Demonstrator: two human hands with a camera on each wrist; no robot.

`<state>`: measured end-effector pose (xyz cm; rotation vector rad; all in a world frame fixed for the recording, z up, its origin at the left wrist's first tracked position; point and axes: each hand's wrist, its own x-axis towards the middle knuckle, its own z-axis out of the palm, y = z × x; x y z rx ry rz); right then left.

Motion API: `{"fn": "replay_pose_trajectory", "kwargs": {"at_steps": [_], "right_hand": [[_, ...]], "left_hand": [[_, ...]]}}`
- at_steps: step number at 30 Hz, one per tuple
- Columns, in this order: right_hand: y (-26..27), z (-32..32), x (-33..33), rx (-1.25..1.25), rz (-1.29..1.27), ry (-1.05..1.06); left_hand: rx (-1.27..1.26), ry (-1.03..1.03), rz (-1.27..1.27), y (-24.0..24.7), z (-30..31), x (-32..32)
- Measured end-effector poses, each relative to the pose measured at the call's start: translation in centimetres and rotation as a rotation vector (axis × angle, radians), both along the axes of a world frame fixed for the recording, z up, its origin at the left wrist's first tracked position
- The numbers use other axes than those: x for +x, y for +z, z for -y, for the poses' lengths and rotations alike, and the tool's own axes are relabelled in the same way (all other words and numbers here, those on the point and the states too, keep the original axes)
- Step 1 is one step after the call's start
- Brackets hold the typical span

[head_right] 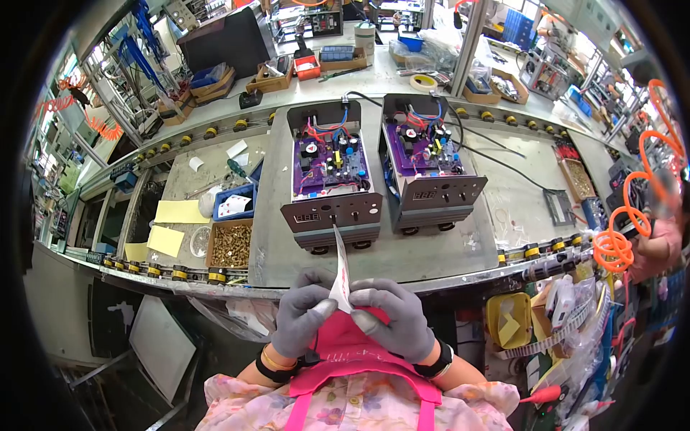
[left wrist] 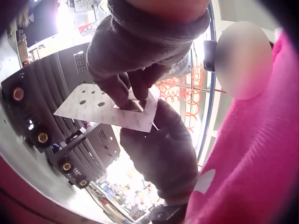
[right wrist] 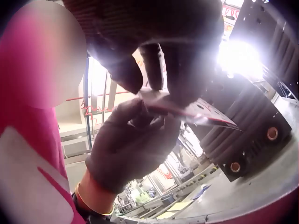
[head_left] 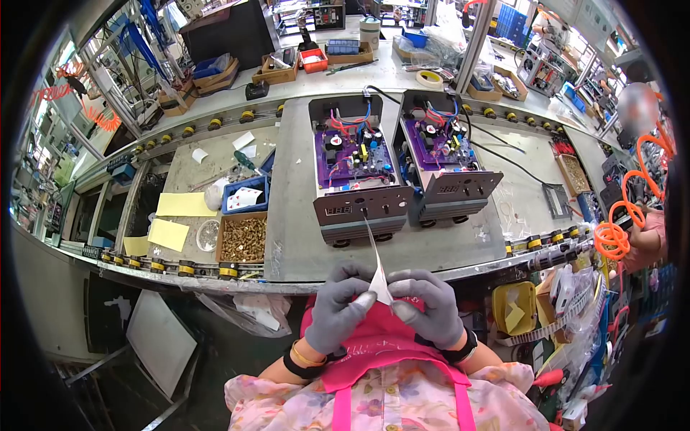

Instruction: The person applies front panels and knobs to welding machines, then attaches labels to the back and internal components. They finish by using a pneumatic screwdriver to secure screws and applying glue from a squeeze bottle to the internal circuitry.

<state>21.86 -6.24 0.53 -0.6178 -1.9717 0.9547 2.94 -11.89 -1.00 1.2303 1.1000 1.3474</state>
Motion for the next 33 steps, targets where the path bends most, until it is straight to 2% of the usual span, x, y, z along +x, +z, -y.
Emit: {"fn": "replay_pose_trajectory", "kwargs": {"at_steps": [3,6,7,8,10,12,14,15,16,17,18,20,21,22,23,24,26,30,32,33], "right_hand": [[0.2,0.2,-0.2,0.161,0.042,-0.076],[-3.2,-0.1,1.4,-0.028,0.053,-0.266],[-3.7,-0.5,1.6,-0.344,-0.108,-0.343],[-4.6,-1.4,1.8,-0.775,-0.483,-0.36],[-3.4,-2.8,2.9,-0.882,-0.657,-0.39],[-4.2,-3.7,4.8,-0.791,-0.621,-0.397],[-4.4,-3.9,5.7,-0.713,-0.598,-0.426],[-4.2,-3.8,6.1,-0.657,-0.54,-0.436],[-3.6,-3.4,5.8,-0.683,-0.574,-0.433],[-3.0,-3.1,5.6,-0.709,-0.609,-0.431],[-2.7,-2.5,4.8,-0.605,-0.503,-0.449],[-2.2,-1.5,3.1,-0.393,-0.292,-0.475],[-1.4,-1.0,2.1,-0.39,-0.268,-0.381],[-1.5,-1.1,1.5,-0.2,-0.138,-0.314],[-0.9,-1.0,0.6,-0.149,-0.08,-0.25],[-0.1,-0.9,-0.2,-0.097,-0.024,-0.188],[0.4,-1.0,-1.2,-0.175,-0.052,-0.041],[-0.9,-2.0,-0.2,-0.45,-0.107,0.254],[-2.2,-2.4,0.2,-0.627,-0.221,0.08],[-3.2,-3.0,0.1,-0.565,-0.223,-0.02]], "left_hand": [[0.007,-0.031,0.017,-0.3,0.0,-0.2],[0.024,-0.066,0.235,-1.7,-0.3,-0.2],[0.036,-0.07,0.443,-1.2,-0.2,-0.3],[0.047,-0.073,0.65,-0.6,-0.1,-0.4],[0.081,-0.032,0.908,-0.6,0.2,-2.0],[0.164,0.058,1.153,0.2,0.4,-3.3],[0.263,0.127,1.312,-2.5,1.1,-6.2],[0.091,-0.094,1.279,0.5,1.1,-7.3],[0.342,0.076,1.19,-0.6,0.4,-7.7],[0.299,0.133,0.922,-0.8,0.5,-8.0],[0.254,0.185,0.654,-0.2,0.5,-8.1],[0.046,0.258,0.433,0.5,0.9,-4.9],[-0.125,0.258,0.241,1.3,0.8,-3.2],[0.051,0.137,-0.018,0.9,-0.3,-1.9],[0.154,0.053,-0.418,1.3,-0.8,-1.3],[0.262,0.007,-0.68,2.7,-1.4,-0.5],[0.234,0.044,-0.905,3.7,-1.2,0.1],[0.332,0.033,-0.852,2.9,-0.8,-1.6],[0.332,0.049,-0.726,2.0,-0.6,-2.5],[0.338,0.061,-0.555,1.5,-0.5,-2.8]]}}
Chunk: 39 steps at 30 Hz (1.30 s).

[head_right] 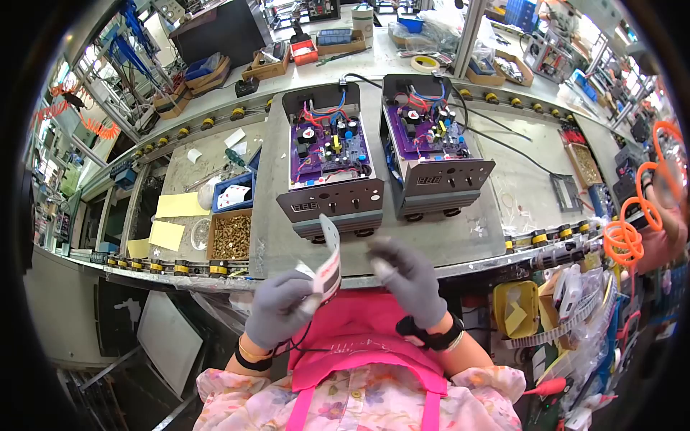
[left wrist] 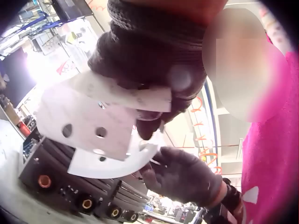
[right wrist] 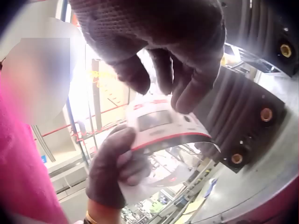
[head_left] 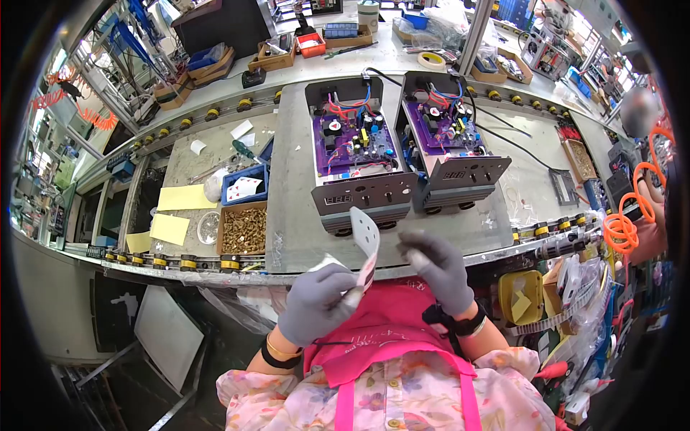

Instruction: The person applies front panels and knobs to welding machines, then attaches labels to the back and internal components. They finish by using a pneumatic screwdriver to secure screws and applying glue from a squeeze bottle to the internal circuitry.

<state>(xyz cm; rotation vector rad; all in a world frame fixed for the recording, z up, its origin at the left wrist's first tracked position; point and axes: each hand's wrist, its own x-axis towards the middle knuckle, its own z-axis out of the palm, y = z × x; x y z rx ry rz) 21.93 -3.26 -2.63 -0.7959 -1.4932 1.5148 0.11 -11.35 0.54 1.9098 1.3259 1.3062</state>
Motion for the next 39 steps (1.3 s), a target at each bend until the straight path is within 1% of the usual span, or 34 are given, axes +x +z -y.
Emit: {"fn": "replay_pose_trajectory", "kwargs": {"at_steps": [1,3,4,7,9,11,12,16,19,20,22,31,39], "right_hand": [[-0.9,-0.5,-0.1,0.053,0.027,-0.104],[-1.7,-1.5,-0.6,0.034,-0.005,-0.043],[-1.8,-1.8,-0.7,0.026,-0.02,-0.012],[-1.7,-1.5,-0.4,-0.156,0.011,0.059],[-2.1,-2.0,-0.5,-0.108,0.027,-0.048],[-2.2,-3.1,-1.0,-0.055,0.019,-0.116],[-1.7,-3.6,-1.5,-0.002,0.0,-0.152],[-1.8,-5.7,-2.3,0.215,0.04,-0.255],[-2.4,-6.1,-2.4,0.196,0.069,-0.278],[-2.6,-6.3,-2.4,0.227,0.073,-0.285],[-2.9,-6.4,-2.5,0.285,0.08,-0.299],[-3.4,-6.6,-2.7,0.299,0.063,-0.332],[-3.5,-6.7,-2.7,0.248,0.038,-0.32]], "left_hand": [[-0.054,-0.019,0.072,-0.2,0.1,-0.6],[-0.16,-0.056,0.22,-0.3,0.3,-2.0],[-0.246,-0.06,0.398,-0.5,0.6,-2.2],[-0.239,0.001,0.419,-1.1,0.6,-3.1],[-0.429,0.145,0.556,-0.9,0.2,-3.1],[-0.305,0.123,0.562,-1.8,-1.5,-3.6],[-0.244,0.184,0.476,-2.3,-2.5,-3.7],[-0.251,0.288,0.464,-2.8,-5.5,-3.9],[-0.295,0.309,0.522,-2.8,-6.5,-3.8],[-0.292,0.304,0.526,-3.1,-6.6,-4.0],[-0.279,0.288,0.511,-3.4,-6.7,-4.2],[-0.248,0.279,0.495,-3.4,-6.7,-4.0],[-0.251,0.274,0.508,-3.5,-6.9,-4.0]]}}
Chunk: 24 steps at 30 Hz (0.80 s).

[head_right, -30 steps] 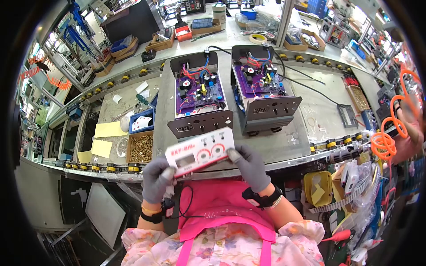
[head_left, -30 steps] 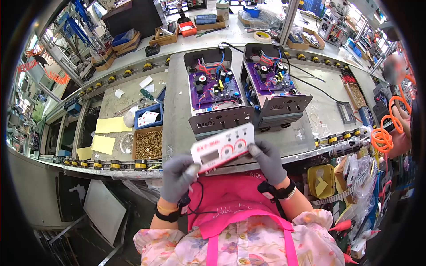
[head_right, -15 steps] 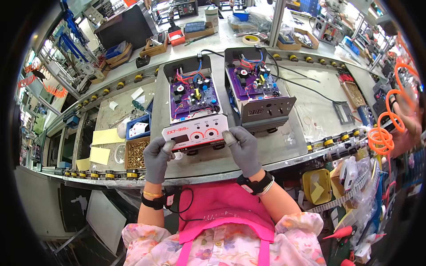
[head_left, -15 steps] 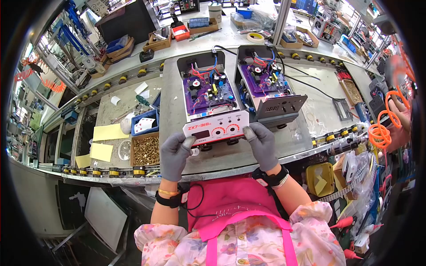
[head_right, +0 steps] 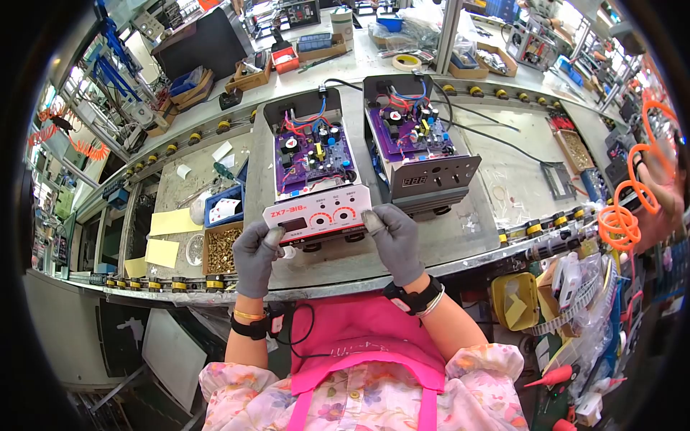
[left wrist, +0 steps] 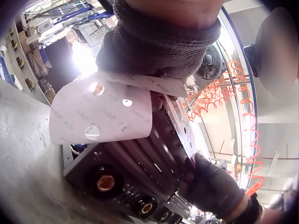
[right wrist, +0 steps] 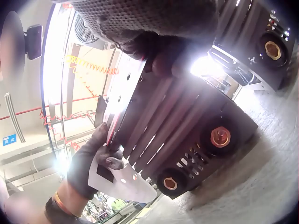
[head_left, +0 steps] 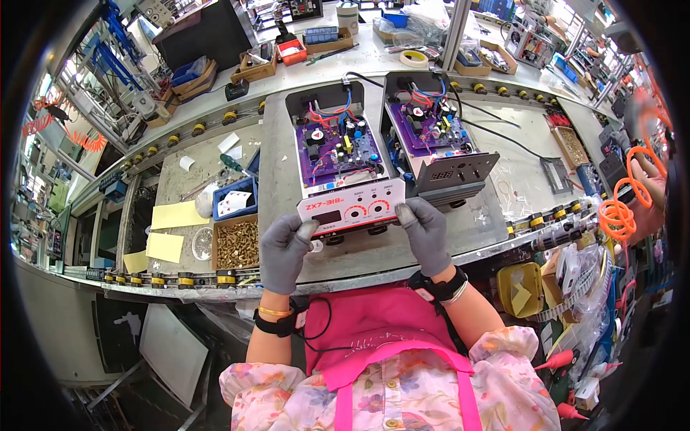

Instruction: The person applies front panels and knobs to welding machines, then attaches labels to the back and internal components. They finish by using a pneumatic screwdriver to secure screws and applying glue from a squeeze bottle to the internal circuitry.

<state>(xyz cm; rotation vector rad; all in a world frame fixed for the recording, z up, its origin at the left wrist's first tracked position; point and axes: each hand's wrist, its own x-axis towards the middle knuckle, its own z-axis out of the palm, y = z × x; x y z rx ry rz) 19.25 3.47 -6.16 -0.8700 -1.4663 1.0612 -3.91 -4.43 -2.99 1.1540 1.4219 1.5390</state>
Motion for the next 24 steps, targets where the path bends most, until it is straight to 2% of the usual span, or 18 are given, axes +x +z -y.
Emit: {"fn": "replay_pose_trajectory", "kwargs": {"at_steps": [24], "right_hand": [[0.05,-0.03,-0.24,-0.031,-0.007,0.002]], "left_hand": [[0.025,-0.006,0.076,0.0,-0.33,0.07]]}}
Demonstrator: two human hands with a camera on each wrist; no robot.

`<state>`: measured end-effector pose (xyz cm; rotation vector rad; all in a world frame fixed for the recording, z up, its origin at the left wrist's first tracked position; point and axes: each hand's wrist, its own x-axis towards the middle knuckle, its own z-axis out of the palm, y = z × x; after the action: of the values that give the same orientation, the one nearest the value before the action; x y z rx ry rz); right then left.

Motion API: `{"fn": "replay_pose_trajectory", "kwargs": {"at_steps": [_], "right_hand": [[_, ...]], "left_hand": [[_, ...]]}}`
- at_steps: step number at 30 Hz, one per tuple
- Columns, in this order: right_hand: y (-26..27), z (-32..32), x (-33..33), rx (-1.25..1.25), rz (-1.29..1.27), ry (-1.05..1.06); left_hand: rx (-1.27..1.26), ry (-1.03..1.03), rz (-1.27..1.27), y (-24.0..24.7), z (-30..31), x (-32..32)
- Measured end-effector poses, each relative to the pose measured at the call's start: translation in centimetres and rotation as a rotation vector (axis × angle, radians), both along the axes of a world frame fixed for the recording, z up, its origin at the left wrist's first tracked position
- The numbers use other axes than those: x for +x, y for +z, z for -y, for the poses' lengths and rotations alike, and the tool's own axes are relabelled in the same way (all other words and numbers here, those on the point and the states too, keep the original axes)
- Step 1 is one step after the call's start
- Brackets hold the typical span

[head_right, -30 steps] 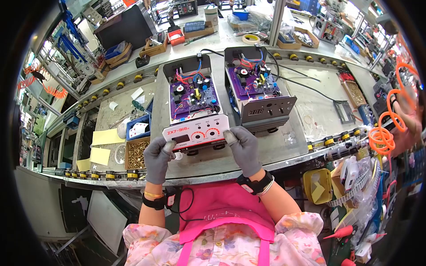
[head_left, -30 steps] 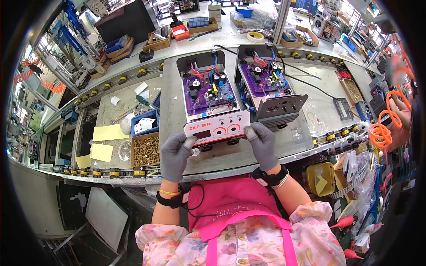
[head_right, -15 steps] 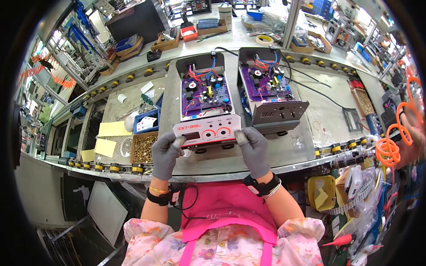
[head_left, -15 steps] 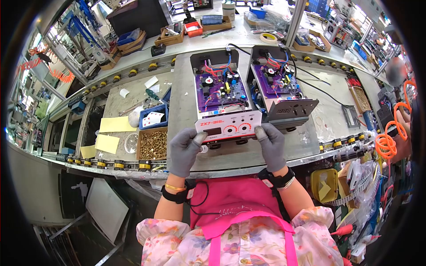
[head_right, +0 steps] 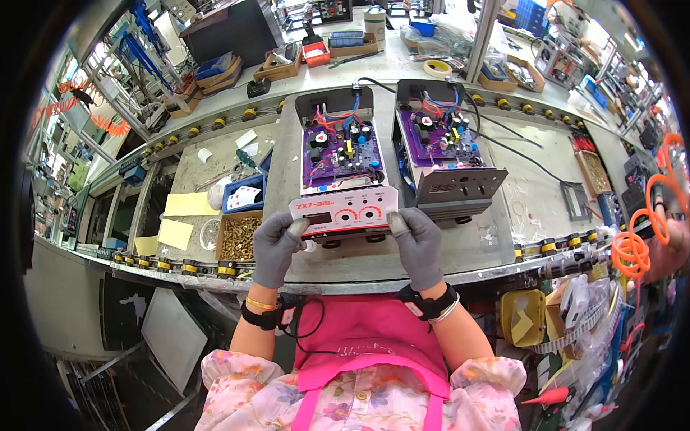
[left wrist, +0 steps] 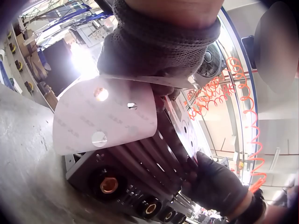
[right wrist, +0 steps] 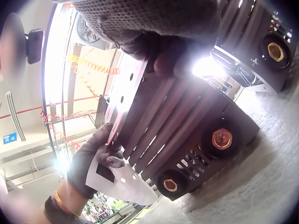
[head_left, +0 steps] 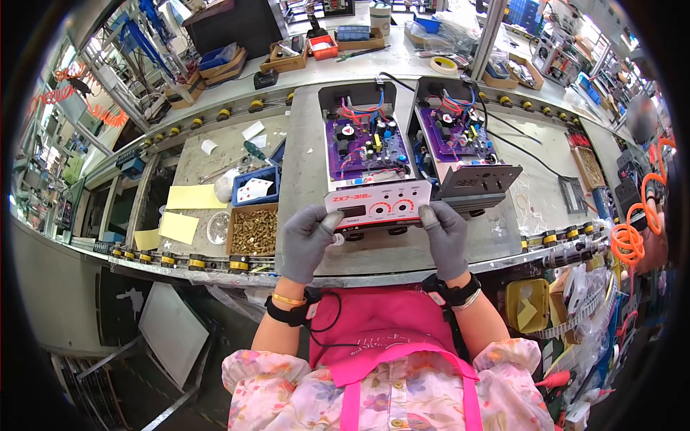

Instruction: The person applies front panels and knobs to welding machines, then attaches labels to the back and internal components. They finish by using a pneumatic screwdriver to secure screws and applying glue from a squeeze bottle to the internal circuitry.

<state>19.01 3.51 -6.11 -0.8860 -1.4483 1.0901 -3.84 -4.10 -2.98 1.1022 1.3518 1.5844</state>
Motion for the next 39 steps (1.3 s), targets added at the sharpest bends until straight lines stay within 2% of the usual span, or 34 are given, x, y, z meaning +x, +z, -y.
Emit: {"fn": "replay_pose_trajectory", "kwargs": {"at_steps": [15,21,24,27,30,31,33,34,35,36,37,38,39], "right_hand": [[1.0,0.2,-0.4,0.061,0.054,-0.07],[2.1,-0.2,-0.4,0.192,0.267,-0.143],[3.4,-1.0,-0.1,0.449,0.755,-0.259],[4.6,-1.4,0.7,0.212,1.135,-0.217],[2.8,-0.6,4.2,0.267,1.086,-0.254],[2.8,0.3,5.8,0.276,0.985,-0.285],[4.4,3.0,10.5,0.277,0.807,-0.41],[5.3,4.2,12.8,0.396,0.691,-0.546],[5.7,5.2,14.9,0.399,0.585,-0.721],[5.6,5.9,17.9,0.533,0.71,-0.923],[5.0,6.3,20.9,0.53,0.668,-1.063],[4.8,6.6,23.6,0.542,0.761,-1.178],[3.9,6.8,25.9,0.431,0.739,-1.31]], "left_hand": [[-0.017,0.041,-0.114,0.3,-0.3,-0.2],[-0.039,0.043,-0.156,0.4,-0.4,-0.7],[0.064,0.151,-0.673,0.1,-0.7,-1.6],[0.048,0.325,-1.164,1.4,-0.6,-1.1],[-0.067,0.42,-1.331,1.9,-0.4,-1.6],[-0.073,0.451,-1.337,1.3,-0.6,-2.4],[-0.211,0.306,-1.002,1.5,-0.1,-2.5],[-0.203,0.26,-0.938,0.9,0.2,-2.8],[-0.116,0.267,-0.855,0.0,0.5,-2.8],[-0.069,0.28,-0.879,-1.0,0.8,-3.0],[-0.048,0.257,-0.764,-2.3,1.0,-3.4],[-0.026,0.24,-0.643,-3.2,1.2,-3.4],[-0.016,0.246,-0.549,-3.2,1.3,-2.6]]}}
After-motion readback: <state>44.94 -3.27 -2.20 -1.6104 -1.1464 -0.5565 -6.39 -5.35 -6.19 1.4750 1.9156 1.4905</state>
